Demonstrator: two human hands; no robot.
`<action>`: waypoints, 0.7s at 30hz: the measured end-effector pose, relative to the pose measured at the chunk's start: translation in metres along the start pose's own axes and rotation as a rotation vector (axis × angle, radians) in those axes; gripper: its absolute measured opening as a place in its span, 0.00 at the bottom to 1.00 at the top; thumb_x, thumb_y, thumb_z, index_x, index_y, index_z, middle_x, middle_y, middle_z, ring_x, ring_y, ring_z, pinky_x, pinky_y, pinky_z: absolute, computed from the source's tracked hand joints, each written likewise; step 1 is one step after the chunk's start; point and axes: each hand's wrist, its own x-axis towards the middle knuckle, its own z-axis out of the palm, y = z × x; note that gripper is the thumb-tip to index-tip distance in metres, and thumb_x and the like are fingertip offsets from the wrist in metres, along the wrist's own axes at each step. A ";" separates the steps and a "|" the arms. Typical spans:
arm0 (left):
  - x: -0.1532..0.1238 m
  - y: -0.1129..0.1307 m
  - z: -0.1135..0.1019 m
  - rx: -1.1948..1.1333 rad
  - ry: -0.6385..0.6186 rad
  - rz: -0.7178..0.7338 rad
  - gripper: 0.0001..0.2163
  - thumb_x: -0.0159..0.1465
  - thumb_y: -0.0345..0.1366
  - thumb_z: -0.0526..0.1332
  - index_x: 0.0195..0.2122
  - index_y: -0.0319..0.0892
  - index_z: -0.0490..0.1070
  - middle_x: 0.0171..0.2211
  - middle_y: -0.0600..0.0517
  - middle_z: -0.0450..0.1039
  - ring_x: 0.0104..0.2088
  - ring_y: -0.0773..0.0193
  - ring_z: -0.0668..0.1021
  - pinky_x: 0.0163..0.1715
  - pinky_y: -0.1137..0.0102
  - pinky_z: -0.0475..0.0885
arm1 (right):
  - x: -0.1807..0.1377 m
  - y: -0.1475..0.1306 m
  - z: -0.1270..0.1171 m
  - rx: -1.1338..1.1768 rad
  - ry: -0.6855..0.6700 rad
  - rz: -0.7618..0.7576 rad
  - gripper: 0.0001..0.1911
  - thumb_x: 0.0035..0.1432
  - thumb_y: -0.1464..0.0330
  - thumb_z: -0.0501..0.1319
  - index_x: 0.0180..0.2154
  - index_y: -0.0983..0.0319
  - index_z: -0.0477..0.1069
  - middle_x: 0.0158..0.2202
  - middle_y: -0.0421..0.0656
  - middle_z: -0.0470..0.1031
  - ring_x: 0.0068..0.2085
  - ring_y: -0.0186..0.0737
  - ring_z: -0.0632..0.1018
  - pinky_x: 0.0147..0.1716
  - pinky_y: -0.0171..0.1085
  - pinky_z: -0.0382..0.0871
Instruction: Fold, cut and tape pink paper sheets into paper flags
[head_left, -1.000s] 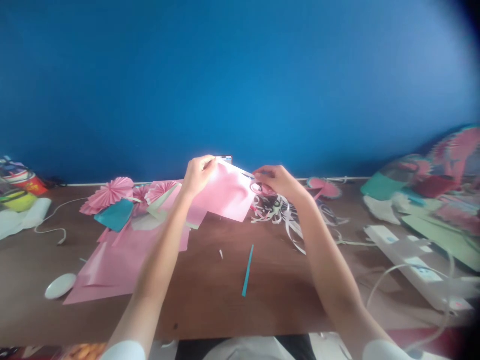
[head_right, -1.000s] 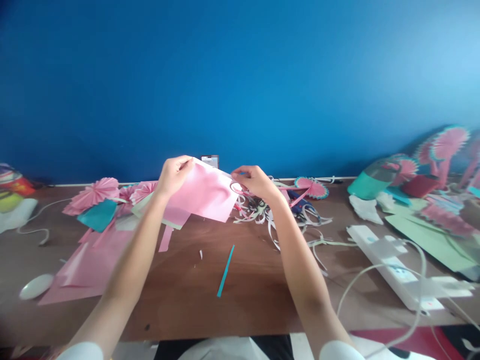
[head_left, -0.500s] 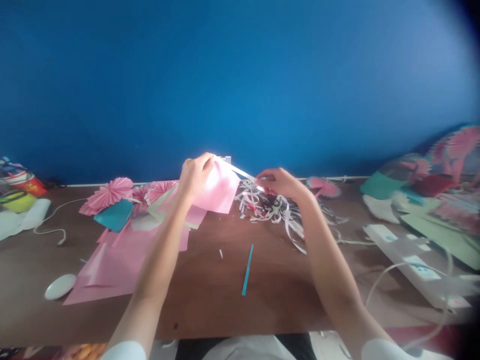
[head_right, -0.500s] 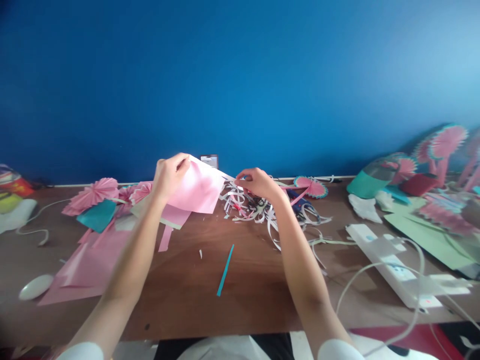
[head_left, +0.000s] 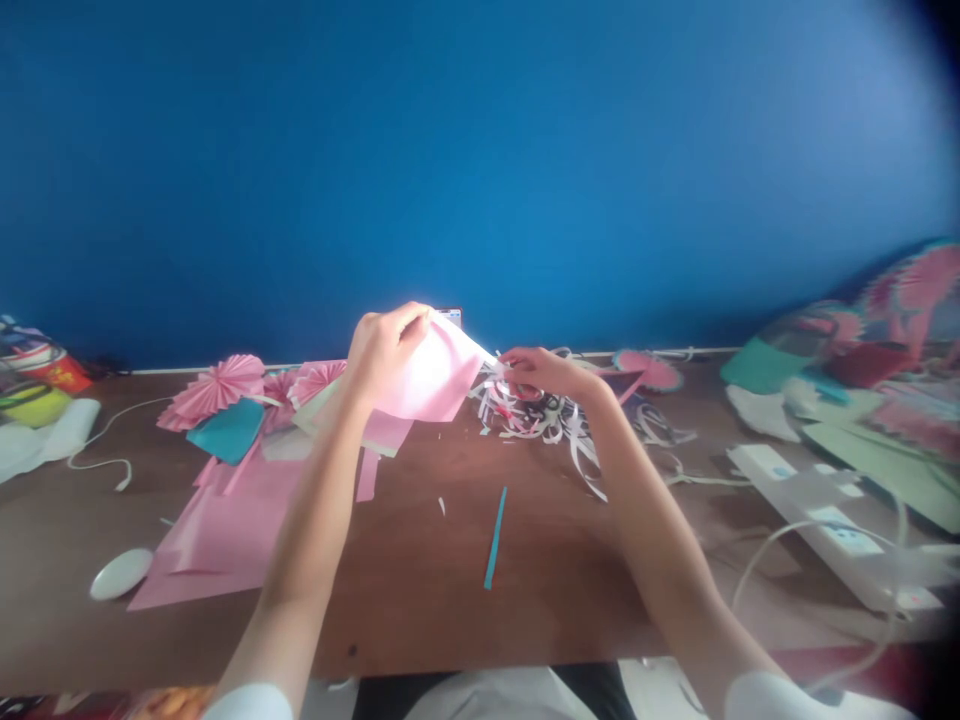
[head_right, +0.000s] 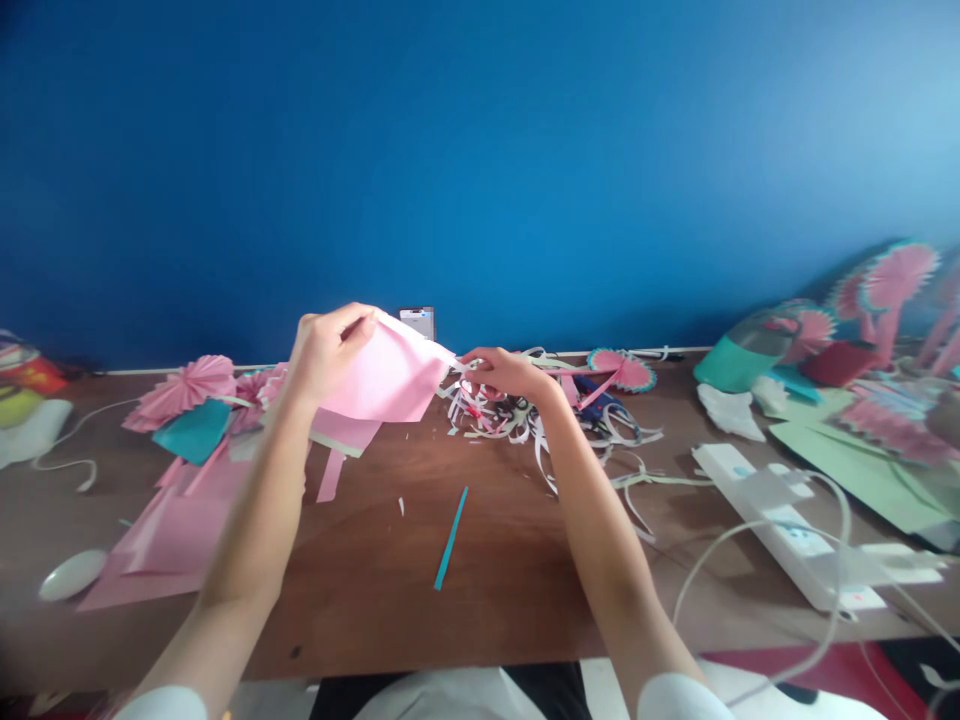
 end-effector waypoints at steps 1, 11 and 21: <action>0.000 0.001 -0.002 0.000 -0.002 -0.003 0.12 0.68 0.36 0.54 0.41 0.41 0.78 0.29 0.52 0.77 0.24 0.69 0.69 0.28 0.72 0.59 | 0.001 0.002 0.001 0.013 -0.011 -0.015 0.21 0.60 0.61 0.62 0.52 0.63 0.69 0.24 0.38 0.74 0.20 0.30 0.69 0.21 0.32 0.62; -0.002 0.005 -0.012 0.007 -0.007 0.006 0.12 0.68 0.37 0.54 0.39 0.41 0.78 0.25 0.53 0.73 0.22 0.70 0.64 0.27 0.72 0.59 | 0.002 0.003 0.002 0.099 0.005 0.008 0.28 0.61 0.66 0.60 0.61 0.63 0.59 0.36 0.45 0.80 0.26 0.32 0.74 0.23 0.31 0.67; -0.004 0.013 -0.024 0.028 0.093 0.035 0.12 0.67 0.38 0.55 0.37 0.41 0.77 0.24 0.54 0.72 0.23 0.70 0.68 0.25 0.74 0.61 | -0.002 -0.016 0.008 0.051 0.072 -0.033 0.24 0.62 0.68 0.59 0.59 0.64 0.61 0.34 0.45 0.80 0.24 0.31 0.73 0.22 0.31 0.68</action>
